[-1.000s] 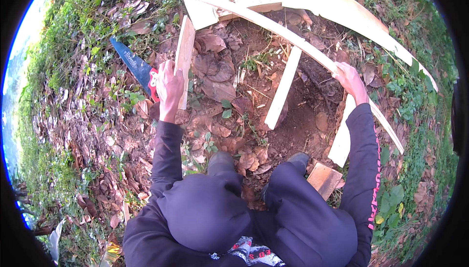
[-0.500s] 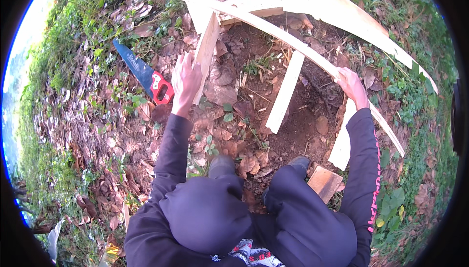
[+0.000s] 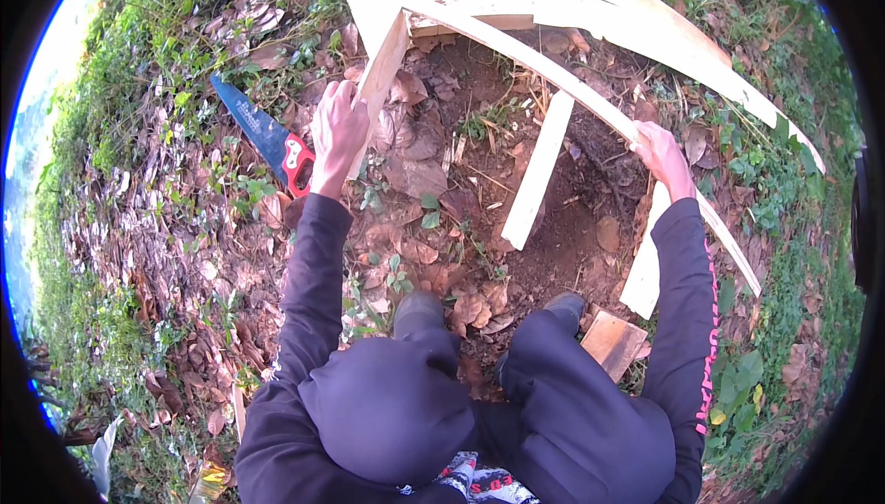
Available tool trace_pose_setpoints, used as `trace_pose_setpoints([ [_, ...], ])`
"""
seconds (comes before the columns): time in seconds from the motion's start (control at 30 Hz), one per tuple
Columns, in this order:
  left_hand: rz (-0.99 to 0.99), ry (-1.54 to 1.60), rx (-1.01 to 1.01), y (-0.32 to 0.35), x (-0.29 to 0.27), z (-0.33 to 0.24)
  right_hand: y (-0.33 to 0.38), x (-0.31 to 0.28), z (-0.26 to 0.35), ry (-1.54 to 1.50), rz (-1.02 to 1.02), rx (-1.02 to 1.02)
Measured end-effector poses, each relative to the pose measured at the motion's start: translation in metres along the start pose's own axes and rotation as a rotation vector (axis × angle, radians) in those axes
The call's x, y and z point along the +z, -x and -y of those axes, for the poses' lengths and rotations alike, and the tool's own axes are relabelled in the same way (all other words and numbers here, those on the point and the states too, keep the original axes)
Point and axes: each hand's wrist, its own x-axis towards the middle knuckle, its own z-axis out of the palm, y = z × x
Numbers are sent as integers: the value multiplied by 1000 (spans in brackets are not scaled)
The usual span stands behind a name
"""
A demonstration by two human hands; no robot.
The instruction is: The person assembles a wooden frame by arranging and fitting several cut wooden planks together on the ground. They repeatedly adjust the positions of the pieces to form a rectangular structure.
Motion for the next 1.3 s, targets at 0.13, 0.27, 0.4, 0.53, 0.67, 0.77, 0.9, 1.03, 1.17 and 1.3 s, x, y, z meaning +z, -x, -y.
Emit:
trace_pose_setpoints([
  [0.13,21,14,3,-5,2,11,-1,-3,9,-29,22,25],
  [0.27,7,11,-61,0,12,14,-2,0,13,-1,-13,-19],
  [0.4,50,11,-41,15,22,20,-1,3,16,-5,-19,-36],
  [0.53,93,14,-30,14,23,16,4,1,11,20,-40,-32],
  [0.67,78,-3,-53,14,28,11,7,-2,10,1,-34,-18],
  [0.77,107,-8,-108,13,31,15,7,0,7,14,-42,-19],
  [0.9,49,-15,-48,15,32,11,7,6,1,12,-57,-33],
  [1.03,67,-31,-55,15,30,10,9,8,2,10,-89,-41],
  [1.17,123,-8,-116,15,26,9,8,7,4,-4,-64,-17],
  [1.3,35,-92,-62,19,35,20,7,8,4,8,-54,7],
])
